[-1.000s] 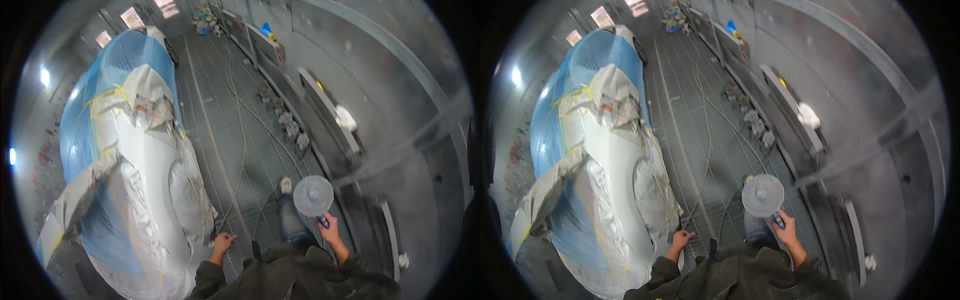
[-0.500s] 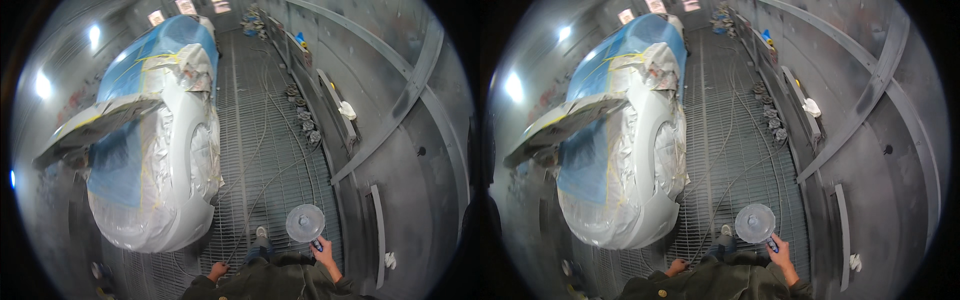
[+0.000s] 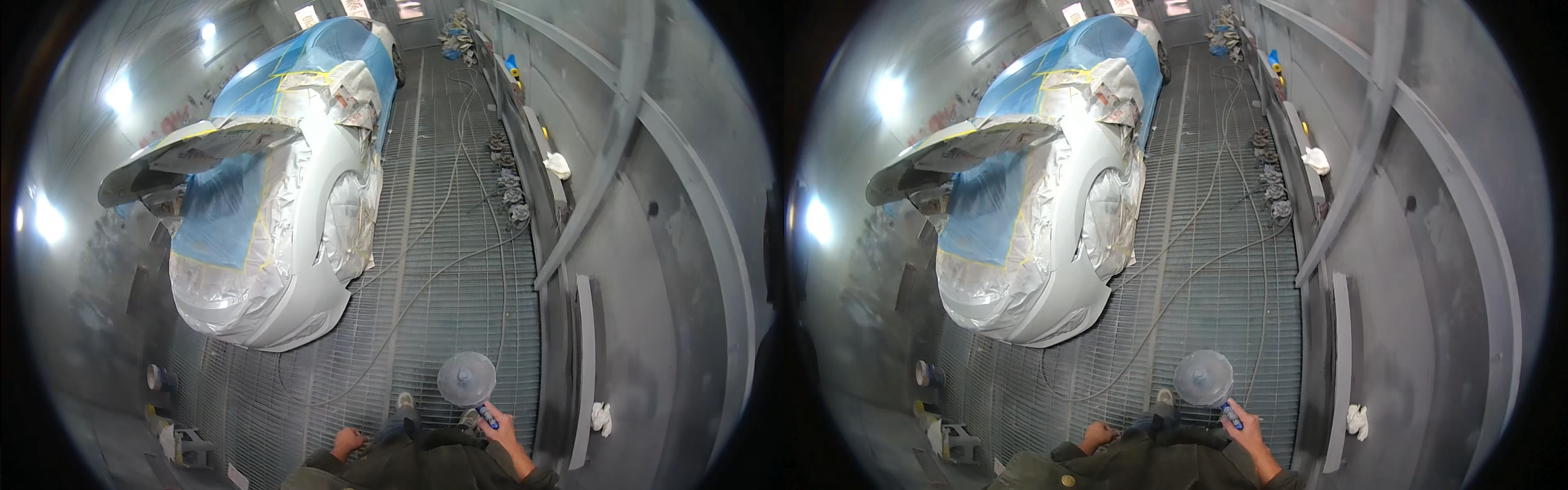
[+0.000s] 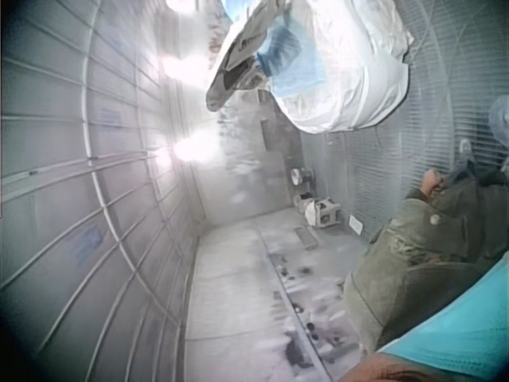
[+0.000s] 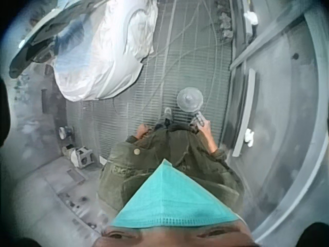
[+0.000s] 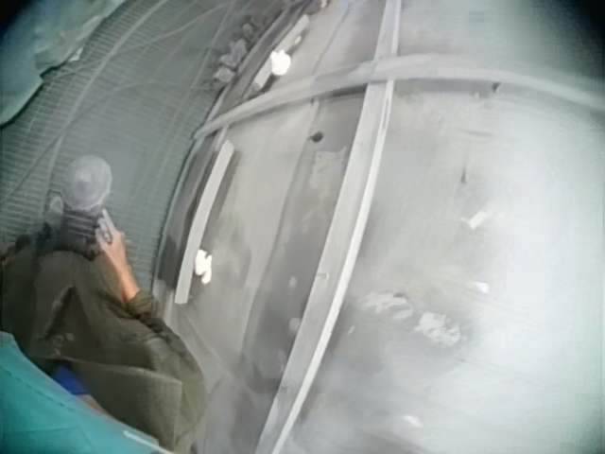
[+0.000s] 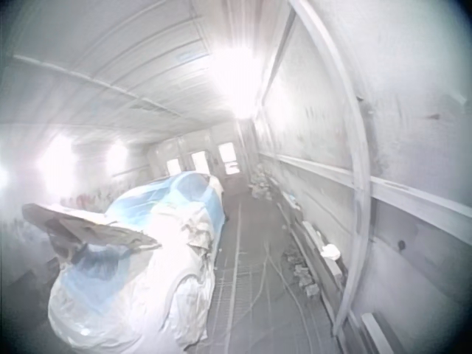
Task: The person removes masking tape and newspaper from the front fender of a white car in a paint booth, then picks up a spray gun and walks to a workbench to assemble a paint cup and gun.
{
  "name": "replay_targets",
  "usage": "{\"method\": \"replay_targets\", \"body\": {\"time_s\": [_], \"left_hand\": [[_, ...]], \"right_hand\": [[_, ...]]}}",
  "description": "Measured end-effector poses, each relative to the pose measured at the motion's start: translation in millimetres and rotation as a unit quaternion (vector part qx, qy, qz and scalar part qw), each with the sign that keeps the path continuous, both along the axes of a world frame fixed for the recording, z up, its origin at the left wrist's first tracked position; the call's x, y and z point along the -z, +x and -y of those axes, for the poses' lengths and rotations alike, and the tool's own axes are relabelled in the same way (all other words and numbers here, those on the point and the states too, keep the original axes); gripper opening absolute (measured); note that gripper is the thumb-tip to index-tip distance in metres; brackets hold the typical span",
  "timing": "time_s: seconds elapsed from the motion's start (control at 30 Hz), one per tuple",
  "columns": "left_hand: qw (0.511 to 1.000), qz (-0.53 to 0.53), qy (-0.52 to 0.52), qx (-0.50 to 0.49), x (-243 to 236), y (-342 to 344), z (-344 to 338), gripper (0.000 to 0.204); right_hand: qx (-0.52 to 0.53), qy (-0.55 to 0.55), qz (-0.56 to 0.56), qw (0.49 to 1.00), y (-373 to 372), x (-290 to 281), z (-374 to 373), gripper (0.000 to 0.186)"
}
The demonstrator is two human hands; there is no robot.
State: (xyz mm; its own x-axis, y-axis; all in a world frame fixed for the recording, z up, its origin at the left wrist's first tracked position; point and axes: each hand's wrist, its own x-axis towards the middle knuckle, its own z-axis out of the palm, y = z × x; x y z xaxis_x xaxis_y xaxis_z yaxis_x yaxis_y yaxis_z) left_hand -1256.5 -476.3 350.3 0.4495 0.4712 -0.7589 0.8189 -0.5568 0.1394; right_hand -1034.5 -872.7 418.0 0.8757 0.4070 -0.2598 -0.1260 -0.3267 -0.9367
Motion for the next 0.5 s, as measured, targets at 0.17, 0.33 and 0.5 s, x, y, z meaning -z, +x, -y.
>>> {"method": "replay_targets", "body": {"time_s": [0.17, 0.33, 0.5], "left_hand": [[0.999, 0.021, 0.017, 0.018, -16.8, -15.0, 14.3, 0.044], [0.999, 0.038, -0.019, -0.013, -24.9, 12.1, 36.0, 0.04], [0.99, 0.123, -0.041, -0.05, -23.8, 17.9, 39.2, 0.032]], "right_hand": [[0.049, 0.034, 0.05, 0.997, -15.8, 9.4, 10.7, 0.051], [0.088, 0.042, 0.037, 0.995, -3.2, 7.5, 8.0, 0.052], [0.082, 0.019, 0.034, 0.996, 20.7, -4.1, -6.7, 0.05]]}}
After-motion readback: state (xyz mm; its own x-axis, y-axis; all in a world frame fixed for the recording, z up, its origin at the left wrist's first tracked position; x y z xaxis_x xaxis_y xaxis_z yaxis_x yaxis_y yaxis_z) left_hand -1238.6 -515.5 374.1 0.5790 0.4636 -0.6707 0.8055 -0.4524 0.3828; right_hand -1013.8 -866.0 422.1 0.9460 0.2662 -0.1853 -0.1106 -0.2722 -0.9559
